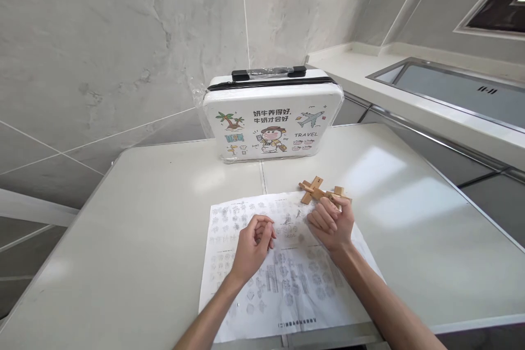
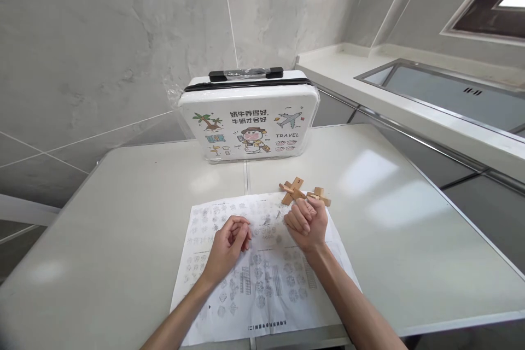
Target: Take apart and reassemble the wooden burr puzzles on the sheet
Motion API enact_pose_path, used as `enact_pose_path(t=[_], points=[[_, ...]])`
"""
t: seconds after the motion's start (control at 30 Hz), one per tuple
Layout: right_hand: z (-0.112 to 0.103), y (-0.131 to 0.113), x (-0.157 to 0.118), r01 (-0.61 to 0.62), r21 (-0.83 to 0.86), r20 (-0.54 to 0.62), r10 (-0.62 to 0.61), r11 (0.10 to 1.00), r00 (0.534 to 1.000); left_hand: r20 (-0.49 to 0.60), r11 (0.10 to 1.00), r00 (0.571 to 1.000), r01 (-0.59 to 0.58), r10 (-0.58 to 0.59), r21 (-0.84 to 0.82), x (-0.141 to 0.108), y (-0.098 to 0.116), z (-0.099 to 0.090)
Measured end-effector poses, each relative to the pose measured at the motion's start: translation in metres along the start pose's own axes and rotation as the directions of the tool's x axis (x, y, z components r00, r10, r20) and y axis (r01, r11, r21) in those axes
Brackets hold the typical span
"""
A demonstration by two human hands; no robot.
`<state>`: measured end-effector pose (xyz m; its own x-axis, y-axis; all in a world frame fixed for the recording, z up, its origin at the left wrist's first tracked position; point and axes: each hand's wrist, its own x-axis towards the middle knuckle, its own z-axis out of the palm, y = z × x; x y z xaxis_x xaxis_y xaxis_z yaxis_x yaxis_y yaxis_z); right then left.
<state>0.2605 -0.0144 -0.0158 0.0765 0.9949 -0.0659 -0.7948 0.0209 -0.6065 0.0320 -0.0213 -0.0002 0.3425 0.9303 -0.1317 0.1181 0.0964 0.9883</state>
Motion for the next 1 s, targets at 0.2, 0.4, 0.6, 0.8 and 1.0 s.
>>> enact_pose_path(t=[0.2, 0.4, 0.6, 0.8, 1.0], points=[[-0.016, 0.002, 0.003, -0.100, 0.443, 0.107, 0.059, 0.891, 0.993, -0.003, 1.000, 1.000, 0.006, -0.006, 0.008, 0.000, 0.000, 0.000], [-0.020, 0.003, 0.005, -0.125, 0.508, 0.144, 0.060, 0.853, 0.988, -0.003, 1.000, 1.000, 0.005, -0.005, 0.005, 0.001, -0.001, 0.000], [-0.020, 0.001, 0.005, -0.114, 0.567, 0.136, 0.044, 0.816, 0.990, -0.009, 1.000, 1.000, 0.004, -0.004, 0.001, 0.000, -0.002, 0.000], [-0.023, 0.000, 0.007, -0.090, 0.603, 0.079, 0.053, 0.792, 0.995, -0.009, 1.000, 1.000, 0.004, -0.004, 0.006, 0.000, -0.002, 0.000], [-0.026, 0.000, 0.008, -0.097, 0.607, 0.079, 0.062, 0.789, 0.995, -0.005, 1.000, 1.000, 0.006, -0.006, 0.004, 0.000, -0.001, 0.000]])
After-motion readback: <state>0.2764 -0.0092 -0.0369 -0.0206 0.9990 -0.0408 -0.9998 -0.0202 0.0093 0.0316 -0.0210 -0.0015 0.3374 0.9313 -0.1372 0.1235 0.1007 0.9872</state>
